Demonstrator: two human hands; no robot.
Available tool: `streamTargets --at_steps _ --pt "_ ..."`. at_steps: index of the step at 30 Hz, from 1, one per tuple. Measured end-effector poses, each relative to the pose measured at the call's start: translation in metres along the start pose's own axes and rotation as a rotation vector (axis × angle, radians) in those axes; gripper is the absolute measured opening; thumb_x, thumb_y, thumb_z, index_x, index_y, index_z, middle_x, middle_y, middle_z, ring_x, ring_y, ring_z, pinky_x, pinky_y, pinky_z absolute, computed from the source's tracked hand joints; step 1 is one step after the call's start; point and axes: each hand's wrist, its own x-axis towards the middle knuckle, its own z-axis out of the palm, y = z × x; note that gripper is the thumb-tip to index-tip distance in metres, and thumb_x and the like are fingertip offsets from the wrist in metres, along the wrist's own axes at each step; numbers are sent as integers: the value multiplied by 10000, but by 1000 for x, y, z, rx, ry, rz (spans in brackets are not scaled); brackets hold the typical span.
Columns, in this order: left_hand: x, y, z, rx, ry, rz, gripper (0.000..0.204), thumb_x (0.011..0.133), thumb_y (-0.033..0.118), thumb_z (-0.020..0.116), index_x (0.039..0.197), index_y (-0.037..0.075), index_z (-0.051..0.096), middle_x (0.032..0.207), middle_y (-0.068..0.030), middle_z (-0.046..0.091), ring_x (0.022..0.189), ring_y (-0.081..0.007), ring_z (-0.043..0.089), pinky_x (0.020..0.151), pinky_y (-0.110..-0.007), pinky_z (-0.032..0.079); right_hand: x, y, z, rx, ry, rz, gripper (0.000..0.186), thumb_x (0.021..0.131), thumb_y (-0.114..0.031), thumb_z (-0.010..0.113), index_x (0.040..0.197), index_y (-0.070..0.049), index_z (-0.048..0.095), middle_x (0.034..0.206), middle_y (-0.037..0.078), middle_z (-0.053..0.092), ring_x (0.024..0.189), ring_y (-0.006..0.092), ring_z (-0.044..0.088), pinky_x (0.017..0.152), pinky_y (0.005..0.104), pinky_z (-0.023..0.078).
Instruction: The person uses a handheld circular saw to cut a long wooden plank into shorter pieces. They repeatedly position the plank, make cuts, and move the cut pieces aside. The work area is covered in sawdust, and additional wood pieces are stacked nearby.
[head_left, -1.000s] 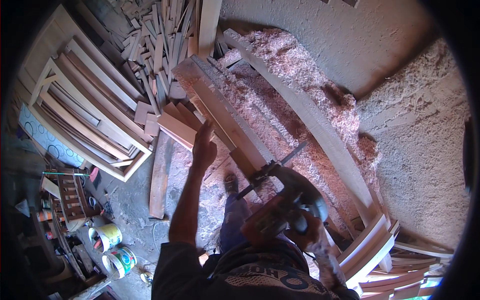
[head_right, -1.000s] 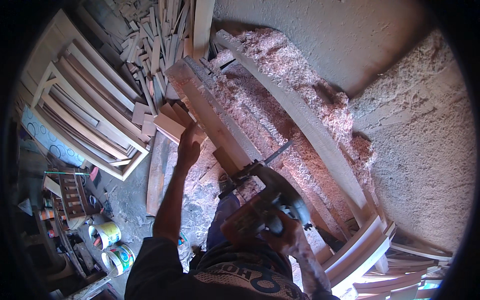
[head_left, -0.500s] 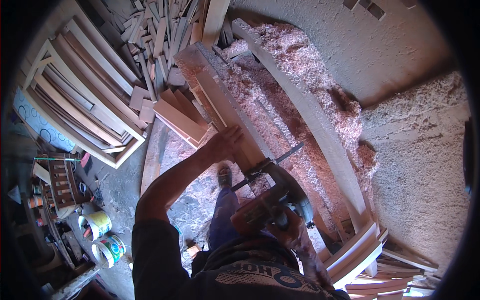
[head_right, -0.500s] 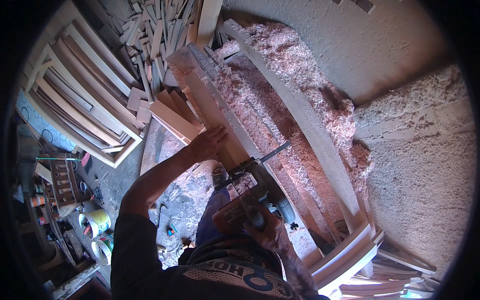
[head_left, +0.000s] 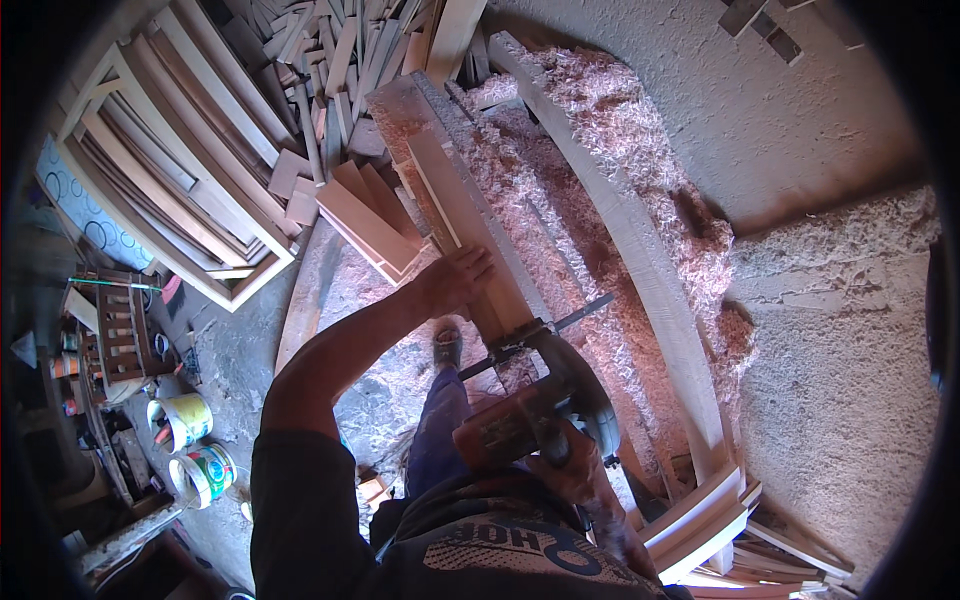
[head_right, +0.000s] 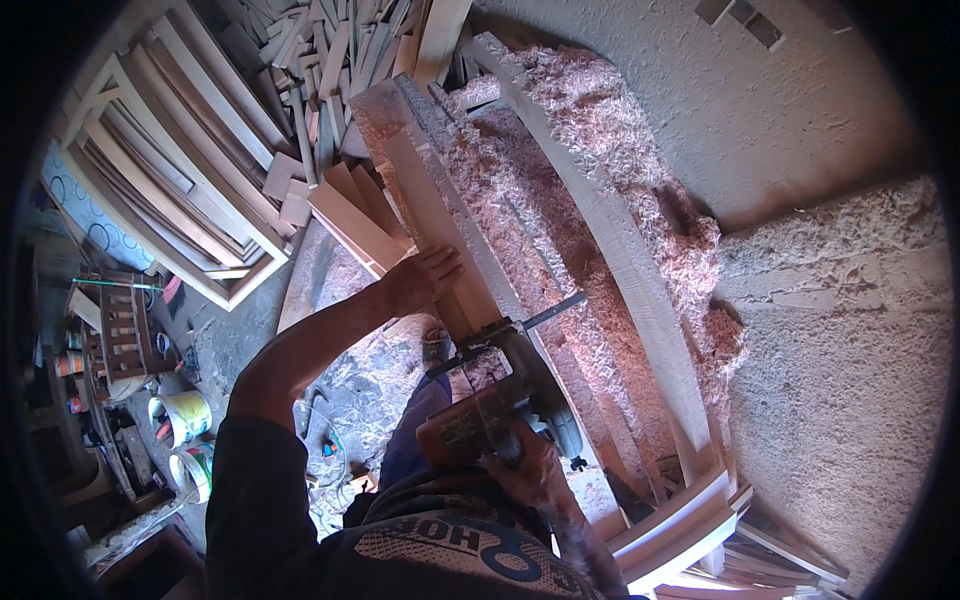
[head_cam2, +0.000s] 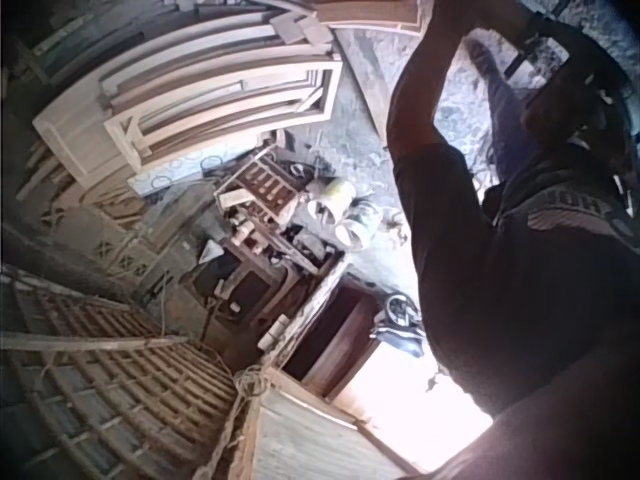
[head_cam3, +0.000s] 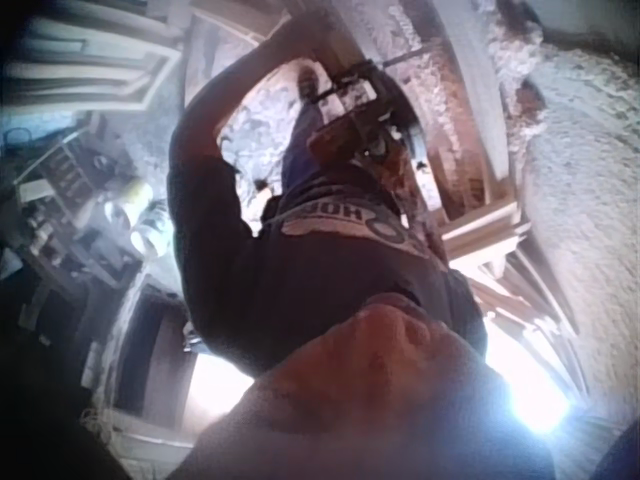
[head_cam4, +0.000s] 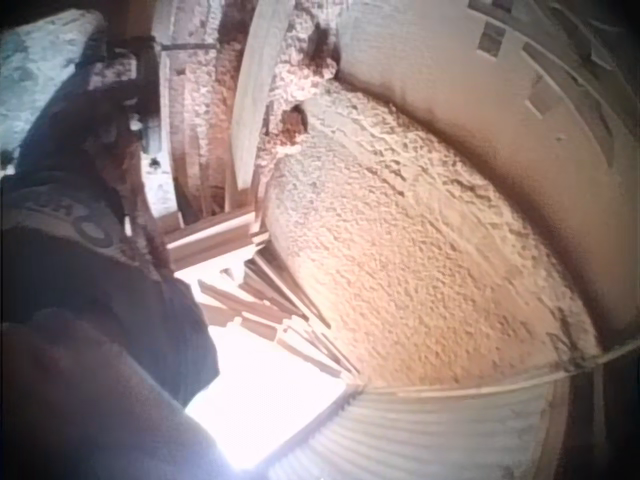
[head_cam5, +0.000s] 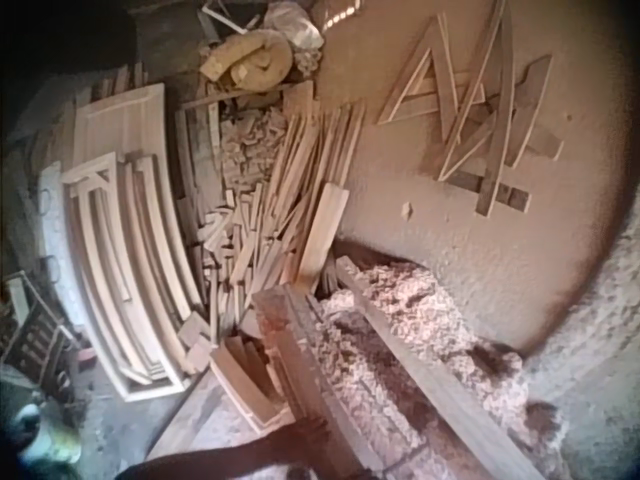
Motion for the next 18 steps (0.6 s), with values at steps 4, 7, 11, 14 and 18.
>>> streamTargets --at_steps 4,7,11,14,18 --pt "3 -5 -9 -50 -11 24 552 849 193 657 1372 27 601 1479 -138 567 1406 -303 510 1227 -429 371 6 2 0 -38 6 -15 647 844 -189 799 1431 -76 552 1166 248 731 1128 399 709 946 456 578" --pt "3 -19 -6 -66 -1 33 582 830 200 681 1384 44 596 1476 -118 572 1395 -287 518 1224 -421 375 20 2 2 -1 5 -70 602 845 -185 788 1394 -68 570 1129 271 728 1097 422 712 912 463 589" --pt "-2 -54 5 37 16 -13 643 797 236 719 1397 48 585 1468 -104 578 1387 -274 523 1216 -412 382 51 -16 4 -13 -2 -84 548 851 -192 775 1349 -62 587 1083 286 729 1054 431 722 880 466 596" --pt "1 -74 -3 30 27 -15 563 805 224 718 1329 38 635 1385 -97 634 1336 -258 561 1180 -399 412 73 -31 7 -10 32 -133 524 852 -204 774 1323 -56 596 1058 290 731 1025 436 727 874 473 593" --pt "-1 -111 -1 67 -42 -38 739 740 288 780 1407 44 577 1463 -92 582 1403 -274 506 1217 -419 369 105 -50 11 -22 35 -133 529 845 -220 783 1306 -37 599 1035 285 733 1004 441 729 875 473 585"
